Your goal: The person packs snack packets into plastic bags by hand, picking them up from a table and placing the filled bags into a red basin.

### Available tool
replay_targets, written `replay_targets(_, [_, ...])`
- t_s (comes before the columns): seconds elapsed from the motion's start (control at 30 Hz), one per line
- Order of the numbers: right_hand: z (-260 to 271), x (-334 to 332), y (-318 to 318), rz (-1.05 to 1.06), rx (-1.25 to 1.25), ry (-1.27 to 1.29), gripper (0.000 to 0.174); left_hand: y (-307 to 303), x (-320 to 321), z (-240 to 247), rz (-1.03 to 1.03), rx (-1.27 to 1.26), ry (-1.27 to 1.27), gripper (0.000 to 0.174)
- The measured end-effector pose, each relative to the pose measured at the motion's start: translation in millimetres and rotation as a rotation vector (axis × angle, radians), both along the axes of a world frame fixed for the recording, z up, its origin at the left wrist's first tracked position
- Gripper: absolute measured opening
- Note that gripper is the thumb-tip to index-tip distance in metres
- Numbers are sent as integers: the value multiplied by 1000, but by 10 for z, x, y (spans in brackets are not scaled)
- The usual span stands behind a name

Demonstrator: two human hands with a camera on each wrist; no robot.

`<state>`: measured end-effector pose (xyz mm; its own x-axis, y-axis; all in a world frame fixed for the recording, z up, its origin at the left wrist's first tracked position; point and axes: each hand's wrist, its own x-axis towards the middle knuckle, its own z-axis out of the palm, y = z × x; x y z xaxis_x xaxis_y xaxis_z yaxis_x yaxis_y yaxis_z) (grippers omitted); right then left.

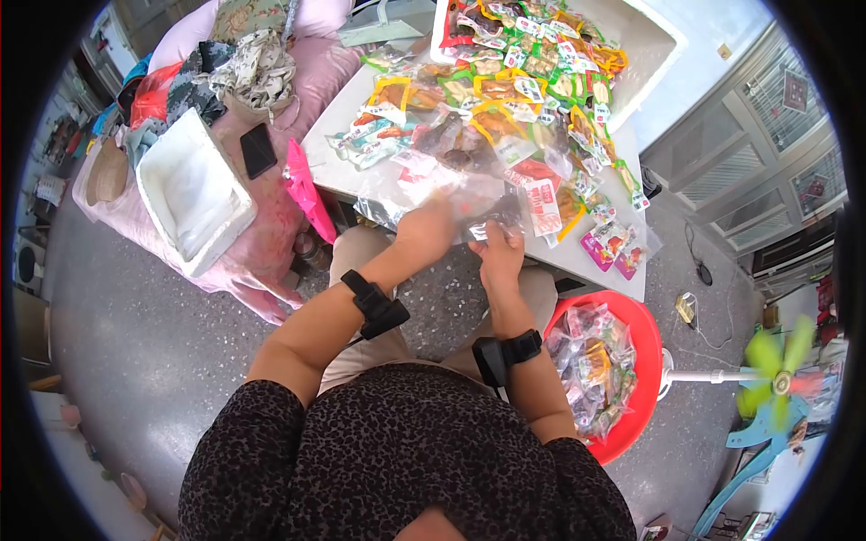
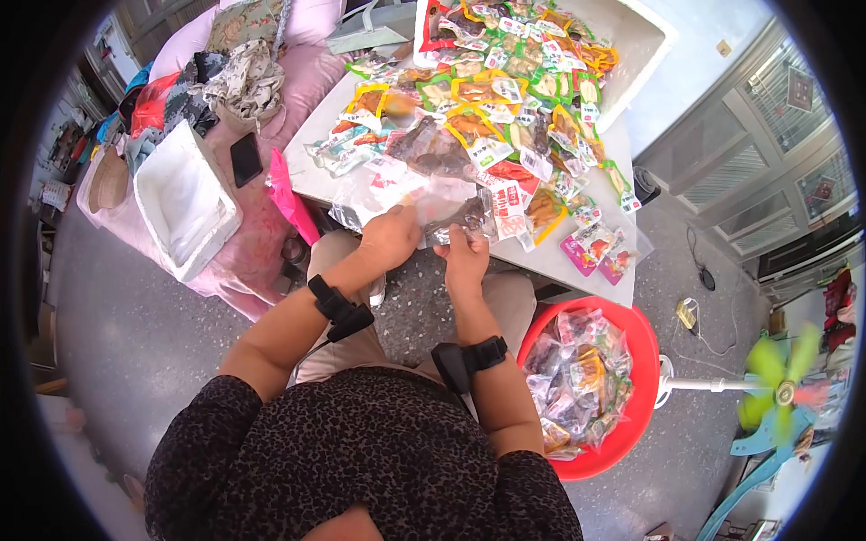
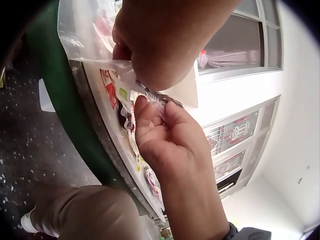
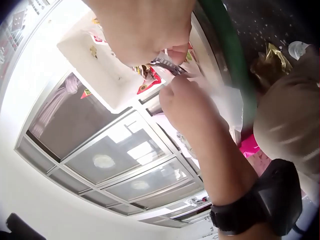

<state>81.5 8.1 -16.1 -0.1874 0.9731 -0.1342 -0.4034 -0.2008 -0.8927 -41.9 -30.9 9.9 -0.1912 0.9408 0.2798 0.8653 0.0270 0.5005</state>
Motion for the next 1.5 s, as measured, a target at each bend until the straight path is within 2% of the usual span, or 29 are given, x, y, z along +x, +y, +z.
replay_targets(0.1, [-105,-147,81,-83,-44,203,5,31,25,8,-33,44,67,15])
replay_targets(0.2, [-72,-230,90,-36,-37,283,9,88,10,51,-17,123,80,14])
replay_targets(0.3, [-146,-190,123,238,-7,170,12,76,-8,130,-25,139,70,12])
replay_targets(0.4, [-17,-79,118,392,-227,176,25,57,-84,87,-55,87,88,12])
replay_targets(0.5, [-40,133,277,535,-470,321,38,19,-76,40,-72,53,68,12])
replay_targets(0.6, [-238,173,383,562,-509,242,40,0,-48,-4,-77,51,44,12])
replay_targets(0.7, [-332,115,327,472,-417,322,39,-7,-30,-15,-66,89,59,12])
replay_targets(0.8, [-60,-5,148,196,-391,420,35,-6,-46,131,-6,90,99,12])
replay_targets(0.9, [57,-127,92,163,-370,431,31,52,-71,164,9,62,102,11])
replay_targets(1.03, [-64,-286,30,338,-285,144,27,112,-26,231,-19,6,43,12])
replay_targets(1.13, [-105,-235,48,416,-166,-187,31,88,-20,131,-21,19,-82,12])
replay_targets(1.23, [-44,-121,39,626,-137,-188,41,79,-73,15,-70,77,-313,11])
replay_targets(1.37, [4,30,145,643,-277,-125,51,46,-126,123,-191,206,-538,6])
replay_targets(1.43, [109,130,214,597,-300,-96,54,49,-172,134,-222,128,-646,5])
replay_targets(1.5, [315,208,204,585,-179,-266,57,45,-201,161,-264,84,-692,5])
